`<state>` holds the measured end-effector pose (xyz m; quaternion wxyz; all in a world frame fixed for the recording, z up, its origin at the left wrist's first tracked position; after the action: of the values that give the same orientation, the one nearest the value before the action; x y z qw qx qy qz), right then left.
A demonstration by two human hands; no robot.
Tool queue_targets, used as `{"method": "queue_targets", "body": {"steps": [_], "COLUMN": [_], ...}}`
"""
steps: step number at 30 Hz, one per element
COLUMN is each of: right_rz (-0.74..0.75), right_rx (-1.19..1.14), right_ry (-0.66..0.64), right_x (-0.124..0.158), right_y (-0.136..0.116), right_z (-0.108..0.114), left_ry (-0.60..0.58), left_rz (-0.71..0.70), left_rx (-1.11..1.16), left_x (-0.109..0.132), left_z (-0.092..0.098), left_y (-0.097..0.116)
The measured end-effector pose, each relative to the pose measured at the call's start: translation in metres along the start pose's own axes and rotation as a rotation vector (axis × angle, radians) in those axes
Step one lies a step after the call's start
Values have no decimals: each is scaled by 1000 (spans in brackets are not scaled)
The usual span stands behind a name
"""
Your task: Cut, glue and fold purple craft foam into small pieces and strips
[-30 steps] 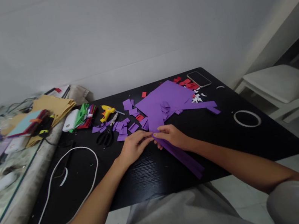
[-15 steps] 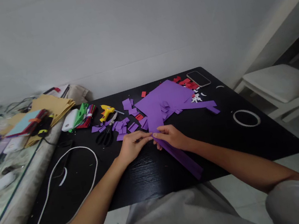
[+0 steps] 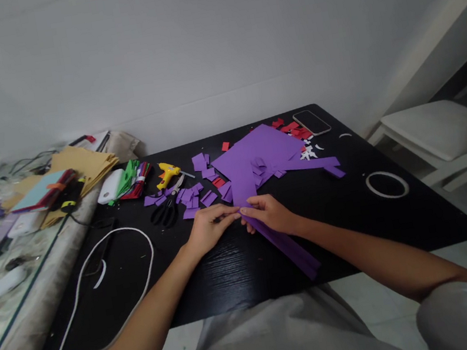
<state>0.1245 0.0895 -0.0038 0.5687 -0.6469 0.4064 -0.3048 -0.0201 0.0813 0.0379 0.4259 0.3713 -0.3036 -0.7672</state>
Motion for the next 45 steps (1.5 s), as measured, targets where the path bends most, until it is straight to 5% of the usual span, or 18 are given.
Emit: {"method": "queue_targets", "body": {"steps": [34, 45], "right_rz": [6, -6], "right_rx": [22, 23], "right_ry": [17, 57], "right_x": [0, -2], "right_y": [2, 3], "right_z": [1, 3], "left_ry": [-16, -158], "left_rz": [12, 247], "left_rx": [-3, 79], "left_x": [-1, -1], "left_z": [0, -11], "left_y": [-3, -16]}}
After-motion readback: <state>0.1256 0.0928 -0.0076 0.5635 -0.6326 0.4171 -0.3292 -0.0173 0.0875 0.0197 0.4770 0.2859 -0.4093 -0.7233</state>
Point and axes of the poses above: each hand's wrist, its own x-axis away from the middle knuckle, its own z-axis out of the back of the hand, y = z × x, the point moved 7 cm from there along -x, towards the middle knuckle, and after that the axes turned 7 degrees about z, right-handed, at the moved point
